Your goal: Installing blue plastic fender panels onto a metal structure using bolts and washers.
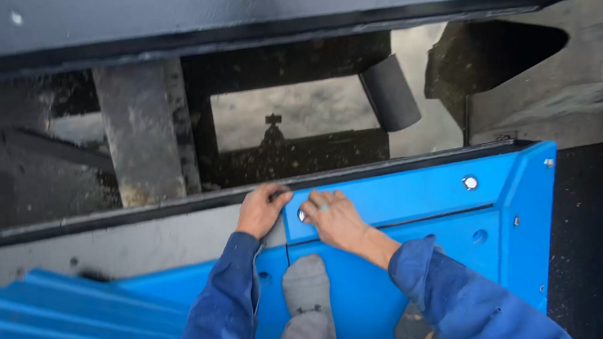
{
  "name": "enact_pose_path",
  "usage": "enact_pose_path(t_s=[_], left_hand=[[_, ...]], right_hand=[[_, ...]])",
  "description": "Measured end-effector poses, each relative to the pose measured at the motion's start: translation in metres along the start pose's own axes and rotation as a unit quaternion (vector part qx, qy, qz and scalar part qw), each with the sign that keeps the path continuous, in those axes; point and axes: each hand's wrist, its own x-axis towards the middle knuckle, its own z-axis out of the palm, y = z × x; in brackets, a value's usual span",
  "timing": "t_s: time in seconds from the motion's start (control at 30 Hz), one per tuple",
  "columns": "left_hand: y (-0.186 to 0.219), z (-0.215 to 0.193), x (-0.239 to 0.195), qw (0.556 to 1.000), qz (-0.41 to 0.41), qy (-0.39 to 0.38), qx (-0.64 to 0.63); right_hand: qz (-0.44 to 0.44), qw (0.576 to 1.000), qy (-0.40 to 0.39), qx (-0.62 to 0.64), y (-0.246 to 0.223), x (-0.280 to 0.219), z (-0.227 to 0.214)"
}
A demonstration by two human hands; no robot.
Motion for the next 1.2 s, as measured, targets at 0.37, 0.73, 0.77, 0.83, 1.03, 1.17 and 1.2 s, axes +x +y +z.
enact_pose_path(t_s=[0.37, 0.73, 0.77, 0.83, 1.03, 1.17, 1.2], left_hand=[[-0.001, -0.005, -0.003, 0.992, -0.113, -0.024, -0.054], [-0.015, -0.003, 0.003, 0.986, -0.145, -0.045, -0.076], [-0.014, -0.003, 0.012, 0.986, -0.143, -0.042, -0.074], [-0.020, -0.001, 0.009, 0.990, -0.124, -0.036, -0.057], [0.001, -0.009, -0.006, 0.997, -0.076, -0.011, -0.007], [-0.005, -0.011, -0.022, 0.998, -0.057, 0.004, -0.035], [0.004, -0.016, -0.027, 0.997, -0.074, 0.001, -0.038]], right_hand=[[-0.021, 0.992, -0.078, 0.095, 0.011, 0.004, 0.021], [0.020, 0.995, -0.086, 0.038, 0.006, 0.011, 0.027], [0.018, 0.996, -0.083, 0.037, 0.012, 0.015, 0.026], [-0.002, 0.996, -0.059, 0.066, 0.012, 0.014, 0.033], [0.006, 1.000, 0.013, -0.024, 0.002, 0.010, 0.026], [-0.023, 0.999, 0.011, 0.043, 0.002, 0.003, 0.015], [-0.004, 1.000, -0.009, 0.030, 0.000, 0.000, 0.011]])
